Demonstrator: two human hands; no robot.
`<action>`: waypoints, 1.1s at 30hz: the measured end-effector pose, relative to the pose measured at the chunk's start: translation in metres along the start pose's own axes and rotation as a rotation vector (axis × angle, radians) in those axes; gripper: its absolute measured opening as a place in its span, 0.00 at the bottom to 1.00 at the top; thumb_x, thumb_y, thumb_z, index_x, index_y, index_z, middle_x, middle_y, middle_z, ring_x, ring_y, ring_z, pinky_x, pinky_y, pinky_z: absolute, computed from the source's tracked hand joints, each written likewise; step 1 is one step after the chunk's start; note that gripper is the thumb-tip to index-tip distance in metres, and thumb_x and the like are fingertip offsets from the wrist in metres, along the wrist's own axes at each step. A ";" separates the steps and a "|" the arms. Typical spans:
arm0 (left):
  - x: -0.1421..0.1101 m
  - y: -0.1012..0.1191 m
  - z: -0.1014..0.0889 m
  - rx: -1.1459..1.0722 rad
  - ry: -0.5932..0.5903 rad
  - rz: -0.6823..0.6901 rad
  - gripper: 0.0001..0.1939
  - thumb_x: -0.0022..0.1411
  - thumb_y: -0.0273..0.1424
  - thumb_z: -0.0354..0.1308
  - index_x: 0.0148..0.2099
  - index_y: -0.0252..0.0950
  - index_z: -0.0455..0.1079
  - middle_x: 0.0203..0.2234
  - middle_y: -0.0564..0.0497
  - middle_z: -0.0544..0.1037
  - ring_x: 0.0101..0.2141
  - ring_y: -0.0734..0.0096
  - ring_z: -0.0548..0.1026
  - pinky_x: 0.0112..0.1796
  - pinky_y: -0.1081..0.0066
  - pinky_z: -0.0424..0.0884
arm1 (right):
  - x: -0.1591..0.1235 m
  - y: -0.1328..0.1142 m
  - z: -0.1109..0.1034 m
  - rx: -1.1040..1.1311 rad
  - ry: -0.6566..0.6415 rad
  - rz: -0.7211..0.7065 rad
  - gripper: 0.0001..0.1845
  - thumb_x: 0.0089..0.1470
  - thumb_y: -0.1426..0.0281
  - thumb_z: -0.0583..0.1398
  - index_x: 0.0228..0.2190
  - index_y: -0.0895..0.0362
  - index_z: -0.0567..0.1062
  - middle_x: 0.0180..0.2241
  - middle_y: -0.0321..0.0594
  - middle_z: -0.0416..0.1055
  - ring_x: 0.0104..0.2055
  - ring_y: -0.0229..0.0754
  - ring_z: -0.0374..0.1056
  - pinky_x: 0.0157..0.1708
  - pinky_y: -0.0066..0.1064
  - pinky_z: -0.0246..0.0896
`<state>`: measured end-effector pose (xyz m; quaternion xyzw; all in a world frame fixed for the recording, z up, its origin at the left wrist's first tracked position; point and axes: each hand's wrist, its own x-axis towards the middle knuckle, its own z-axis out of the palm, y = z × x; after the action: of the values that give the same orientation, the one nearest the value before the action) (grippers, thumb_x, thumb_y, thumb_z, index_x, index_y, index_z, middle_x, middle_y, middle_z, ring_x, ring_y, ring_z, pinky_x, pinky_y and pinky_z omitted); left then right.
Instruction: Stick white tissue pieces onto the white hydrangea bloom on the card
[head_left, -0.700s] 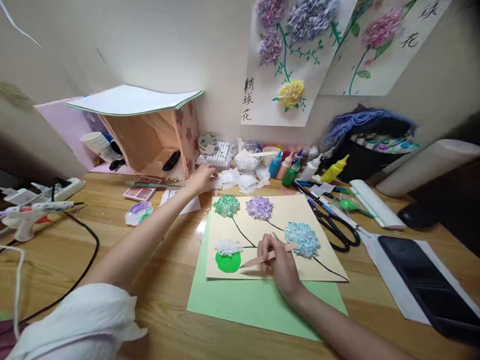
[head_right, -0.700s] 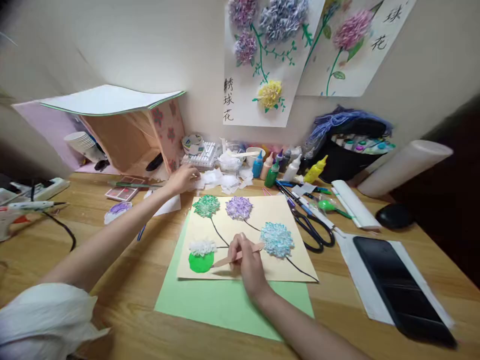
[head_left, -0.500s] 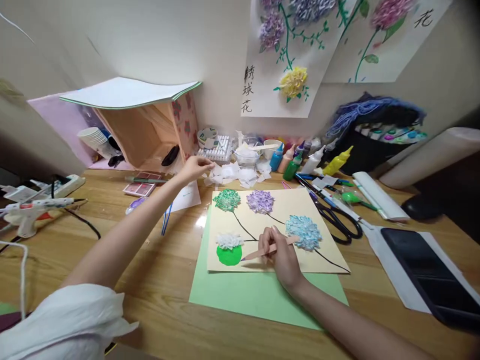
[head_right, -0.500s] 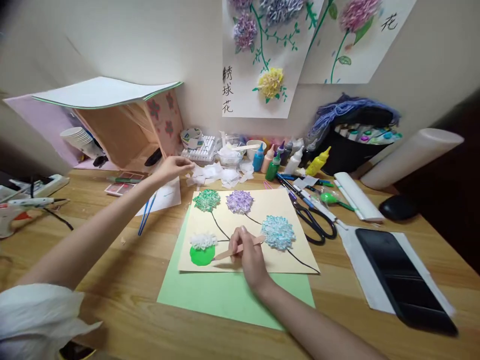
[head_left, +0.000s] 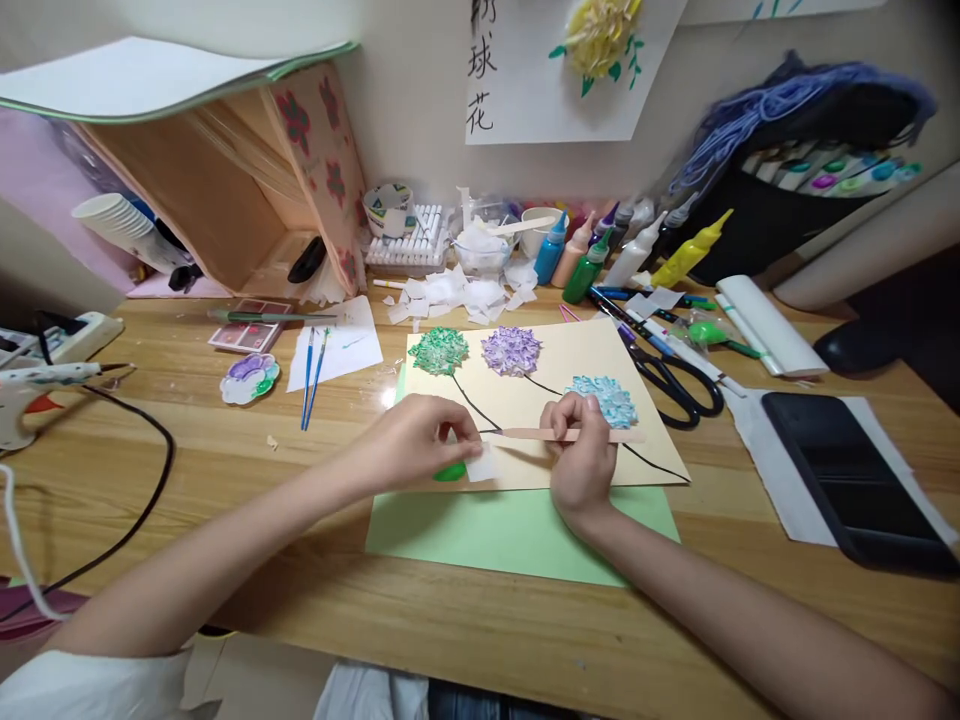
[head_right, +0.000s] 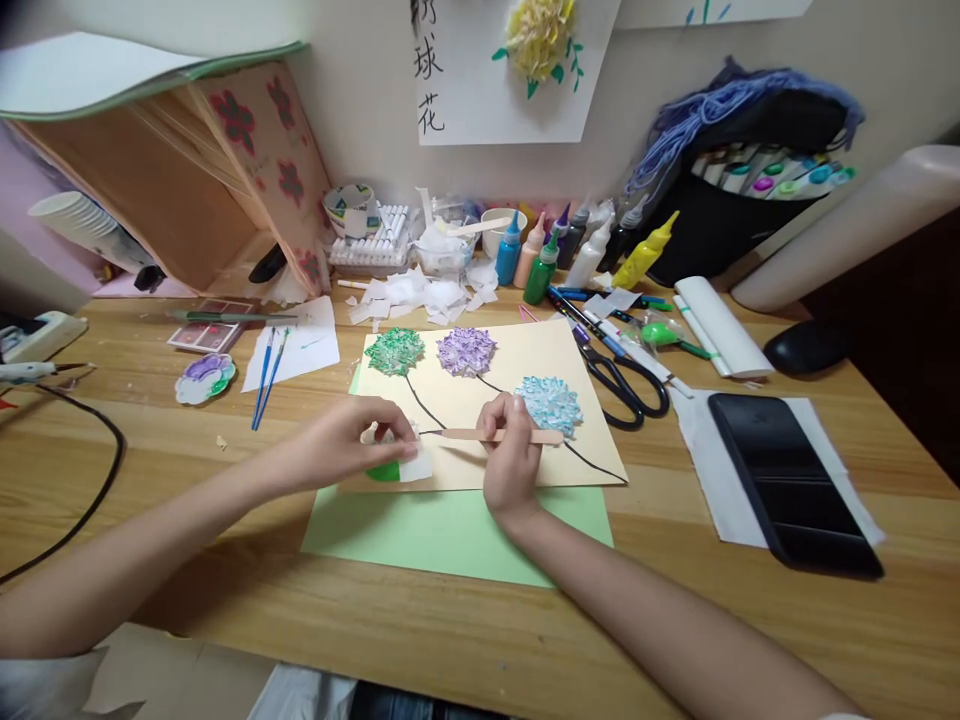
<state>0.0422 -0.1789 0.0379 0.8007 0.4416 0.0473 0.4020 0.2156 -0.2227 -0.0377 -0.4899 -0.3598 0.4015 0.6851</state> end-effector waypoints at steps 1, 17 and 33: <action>0.001 0.000 0.007 0.112 0.045 0.023 0.06 0.58 0.31 0.58 0.32 0.35 0.75 0.29 0.50 0.78 0.32 0.67 0.72 0.32 0.69 0.64 | 0.000 0.000 0.000 -0.010 0.002 -0.024 0.24 0.63 0.59 0.45 0.17 0.54 0.57 0.17 0.31 0.49 0.18 0.35 0.48 0.19 0.30 0.42; -0.002 -0.035 0.015 0.320 0.473 -0.067 0.11 0.67 0.35 0.45 0.36 0.37 0.65 0.32 0.48 0.73 0.35 0.63 0.70 0.36 0.65 0.63 | -0.012 0.001 -0.002 -0.350 -0.326 -0.147 0.23 0.66 0.61 0.44 0.21 0.55 0.62 0.20 0.32 0.57 0.22 0.35 0.54 0.25 0.30 0.49; -0.004 -0.072 0.018 0.097 0.563 -0.062 0.04 0.61 0.29 0.52 0.36 0.37 0.67 0.32 0.50 0.75 0.32 0.69 0.71 0.35 0.68 0.67 | -0.002 0.001 0.005 -0.319 -0.307 0.043 0.23 0.62 0.54 0.48 0.21 0.55 0.63 0.18 0.31 0.57 0.20 0.33 0.54 0.21 0.27 0.50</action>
<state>-0.0004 -0.1721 -0.0222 0.7605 0.5618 0.2341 0.2262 0.2099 -0.2223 -0.0374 -0.5327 -0.5081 0.4242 0.5274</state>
